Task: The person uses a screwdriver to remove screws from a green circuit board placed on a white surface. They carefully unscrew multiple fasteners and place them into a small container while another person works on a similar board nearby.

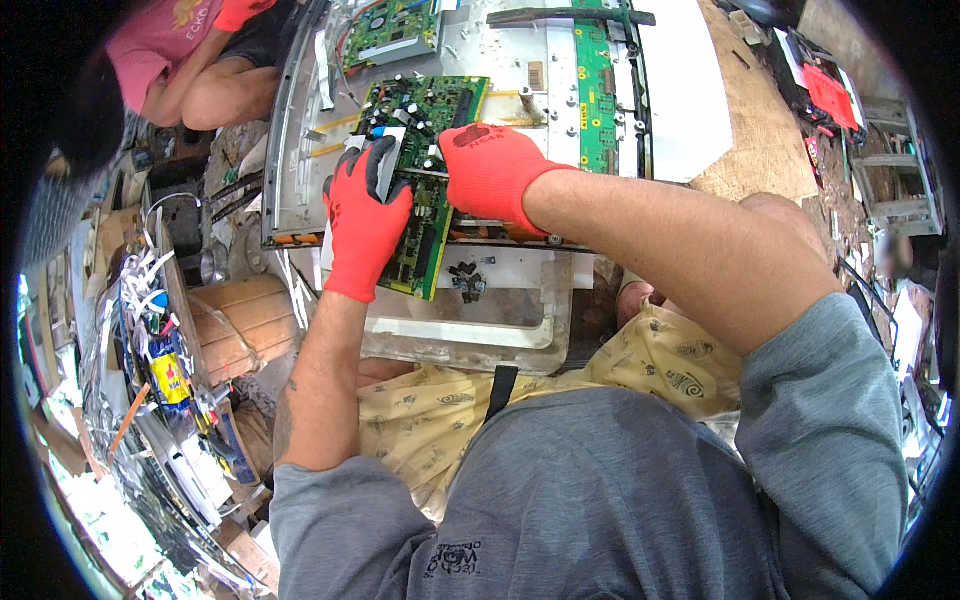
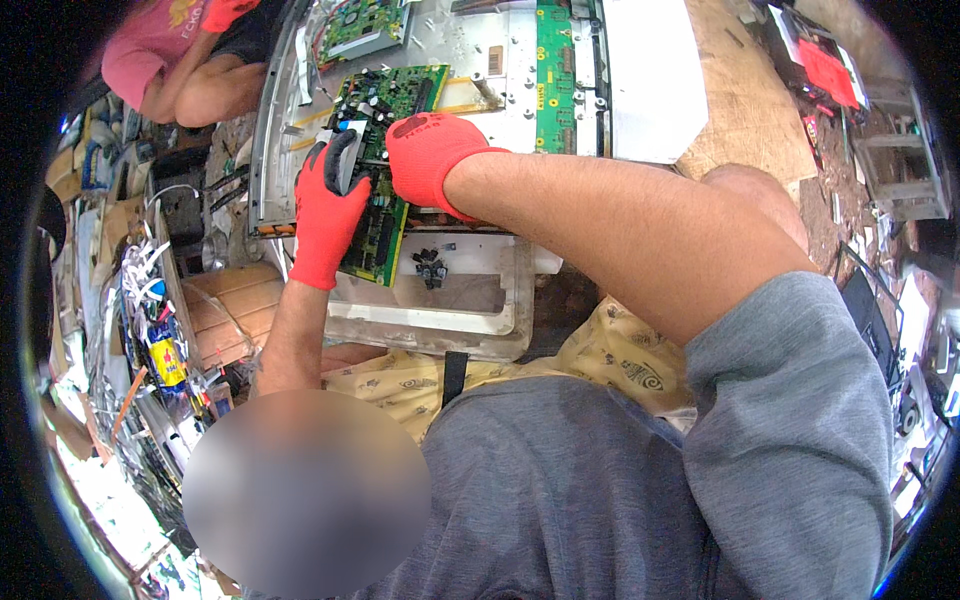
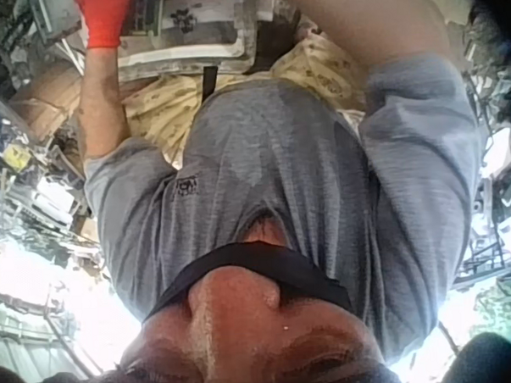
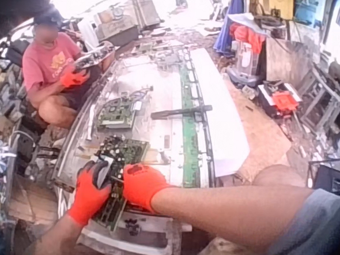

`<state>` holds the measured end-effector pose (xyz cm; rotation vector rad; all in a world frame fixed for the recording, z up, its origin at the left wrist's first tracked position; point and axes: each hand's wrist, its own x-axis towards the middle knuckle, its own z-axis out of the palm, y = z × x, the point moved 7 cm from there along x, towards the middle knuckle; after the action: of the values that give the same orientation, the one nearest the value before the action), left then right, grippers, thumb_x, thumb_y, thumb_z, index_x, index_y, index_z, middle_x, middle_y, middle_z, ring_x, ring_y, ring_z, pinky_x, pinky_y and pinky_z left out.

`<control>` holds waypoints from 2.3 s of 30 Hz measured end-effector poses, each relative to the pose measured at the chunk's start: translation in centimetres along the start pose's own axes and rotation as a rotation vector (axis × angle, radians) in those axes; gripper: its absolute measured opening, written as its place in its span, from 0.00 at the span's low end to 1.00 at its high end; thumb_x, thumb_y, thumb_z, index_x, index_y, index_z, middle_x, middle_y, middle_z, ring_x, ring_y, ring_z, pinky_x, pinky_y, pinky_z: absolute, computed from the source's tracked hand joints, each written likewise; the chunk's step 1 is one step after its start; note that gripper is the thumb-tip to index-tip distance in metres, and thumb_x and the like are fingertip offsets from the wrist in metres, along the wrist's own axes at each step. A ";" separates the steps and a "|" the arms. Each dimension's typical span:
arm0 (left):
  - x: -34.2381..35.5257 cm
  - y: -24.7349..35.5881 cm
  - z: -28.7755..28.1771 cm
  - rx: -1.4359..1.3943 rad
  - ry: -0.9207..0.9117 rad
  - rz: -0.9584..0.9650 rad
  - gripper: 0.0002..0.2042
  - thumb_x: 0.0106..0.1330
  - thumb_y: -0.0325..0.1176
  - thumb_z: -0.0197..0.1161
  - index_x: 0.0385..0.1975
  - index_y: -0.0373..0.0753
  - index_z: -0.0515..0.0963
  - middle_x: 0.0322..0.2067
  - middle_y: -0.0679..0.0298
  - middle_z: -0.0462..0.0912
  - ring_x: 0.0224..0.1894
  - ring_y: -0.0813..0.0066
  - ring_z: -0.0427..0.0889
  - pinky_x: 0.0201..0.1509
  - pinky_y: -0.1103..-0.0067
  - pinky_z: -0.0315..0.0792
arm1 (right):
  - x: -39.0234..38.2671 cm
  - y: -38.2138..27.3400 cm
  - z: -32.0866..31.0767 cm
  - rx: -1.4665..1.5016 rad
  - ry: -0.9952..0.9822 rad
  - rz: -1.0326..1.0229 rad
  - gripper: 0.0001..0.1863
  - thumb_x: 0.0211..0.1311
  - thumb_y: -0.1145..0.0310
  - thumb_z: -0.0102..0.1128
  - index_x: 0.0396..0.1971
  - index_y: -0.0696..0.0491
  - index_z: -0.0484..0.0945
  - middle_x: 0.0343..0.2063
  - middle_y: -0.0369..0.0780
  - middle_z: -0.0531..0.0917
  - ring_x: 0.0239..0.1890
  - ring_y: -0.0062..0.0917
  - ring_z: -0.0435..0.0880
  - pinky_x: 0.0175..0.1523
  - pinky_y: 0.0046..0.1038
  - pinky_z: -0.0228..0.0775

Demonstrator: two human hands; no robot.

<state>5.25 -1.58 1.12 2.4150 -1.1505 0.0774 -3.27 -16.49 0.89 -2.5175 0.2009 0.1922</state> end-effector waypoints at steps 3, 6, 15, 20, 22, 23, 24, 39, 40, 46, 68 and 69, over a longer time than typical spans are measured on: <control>0.0 -0.1 0.0 -0.005 -0.010 -0.015 0.28 0.57 0.35 0.69 0.62 0.46 0.76 0.60 0.55 0.78 0.68 0.52 0.69 0.72 0.58 0.57 | 0.1 -0.7 -0.3 0.077 -0.060 0.008 0.20 0.61 0.55 0.59 0.42 0.57 0.82 0.45 0.52 0.86 0.49 0.47 0.86 0.56 0.41 0.78; 0.0 0.3 -0.3 0.026 0.032 0.023 0.27 0.57 0.31 0.70 0.60 0.43 0.77 0.57 0.52 0.80 0.63 0.50 0.74 0.69 0.60 0.64 | 0.1 -1.2 -0.6 0.061 -0.104 0.005 0.20 0.61 0.55 0.58 0.40 0.58 0.81 0.43 0.53 0.87 0.47 0.47 0.87 0.54 0.40 0.79; -0.4 1.3 -0.3 0.190 0.030 0.051 0.19 0.58 0.33 0.72 0.51 0.42 0.85 0.50 0.50 0.81 0.55 0.47 0.78 0.62 0.61 0.70 | 0.2 -1.1 -0.1 -0.014 0.152 -0.077 0.10 0.57 0.64 0.62 0.36 0.52 0.81 0.38 0.48 0.87 0.47 0.44 0.87 0.51 0.42 0.79; -0.1 -0.1 0.4 0.115 -0.040 -0.055 0.17 0.58 0.34 0.73 0.49 0.45 0.86 0.51 0.50 0.80 0.57 0.46 0.76 0.63 0.58 0.68 | 1.1 -0.2 0.8 0.022 0.011 0.000 0.20 0.56 0.58 0.62 0.45 0.54 0.86 0.44 0.49 0.88 0.48 0.43 0.88 0.54 0.40 0.80; -0.2 -0.8 0.6 0.096 -0.063 -0.128 0.18 0.57 0.37 0.74 0.50 0.53 0.87 0.56 0.50 0.77 0.62 0.46 0.71 0.69 0.55 0.61 | 1.2 0.6 0.1 0.125 -0.114 0.085 0.25 0.56 0.53 0.58 0.45 0.57 0.86 0.46 0.53 0.87 0.49 0.46 0.87 0.55 0.41 0.79; -0.3 -0.8 0.5 0.090 -0.073 -0.132 0.18 0.57 0.37 0.74 0.50 0.53 0.87 0.56 0.51 0.77 0.62 0.46 0.72 0.69 0.55 0.62 | 1.6 0.3 0.1 0.078 -0.202 0.029 0.25 0.56 0.52 0.58 0.45 0.57 0.87 0.46 0.53 0.87 0.49 0.46 0.87 0.55 0.41 0.79; -0.1 -0.3 0.5 0.078 -0.085 -0.133 0.18 0.57 0.37 0.74 0.49 0.52 0.87 0.56 0.51 0.77 0.62 0.47 0.72 0.68 0.55 0.62 | 1.9 0.2 0.1 0.029 -0.289 -0.022 0.25 0.56 0.52 0.59 0.44 0.57 0.87 0.45 0.53 0.87 0.48 0.46 0.88 0.55 0.41 0.80; -0.3 -0.4 0.4 0.135 -0.008 -0.056 0.38 0.60 0.38 0.70 0.73 0.48 0.65 0.62 0.47 0.74 0.67 0.48 0.69 0.73 0.54 0.55 | 1.4 0.5 -0.1 0.254 -0.133 0.093 0.21 0.56 0.56 0.60 0.40 0.57 0.86 0.44 0.53 0.87 0.49 0.45 0.88 0.55 0.41 0.80; -0.3 -0.4 0.3 0.138 -0.002 -0.060 0.37 0.60 0.38 0.69 0.72 0.48 0.66 0.62 0.47 0.74 0.68 0.49 0.69 0.73 0.54 0.55 | 1.2 0.2 -0.5 0.243 -0.148 0.087 0.20 0.56 0.57 0.60 0.40 0.57 0.86 0.44 0.53 0.87 0.49 0.45 0.88 0.55 0.41 0.80; -0.3 -0.2 0.3 0.135 -0.004 -0.048 0.35 0.61 0.37 0.67 0.71 0.46 0.67 0.62 0.48 0.74 0.67 0.49 0.69 0.72 0.56 0.56 | 1.0 0.0 -0.3 0.042 0.034 -0.021 0.17 0.56 0.58 0.61 0.38 0.56 0.86 0.43 0.50 0.88 0.50 0.44 0.87 0.55 0.41 0.79; -0.1 1.3 -0.4 0.174 0.060 0.040 0.20 0.61 0.27 0.65 0.54 0.43 0.76 0.52 0.54 0.80 0.57 0.48 0.77 0.64 0.59 0.66 | 1.1 -0.2 0.8 0.068 0.074 -0.011 0.14 0.58 0.61 0.60 0.40 0.54 0.82 0.42 0.49 0.87 0.50 0.46 0.85 0.55 0.42 0.78; -0.1 1.3 -0.4 0.167 0.052 0.039 0.20 0.60 0.28 0.65 0.54 0.43 0.76 0.52 0.54 0.80 0.58 0.49 0.77 0.64 0.59 0.66 | 0.9 -0.6 0.6 0.086 0.031 0.009 0.14 0.58 0.61 0.60 0.39 0.54 0.82 0.42 0.49 0.87 0.49 0.46 0.85 0.55 0.42 0.78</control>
<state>4.28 -2.02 1.95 2.5189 -1.2108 0.2562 -2.37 -15.77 0.55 -2.4356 0.2289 0.1447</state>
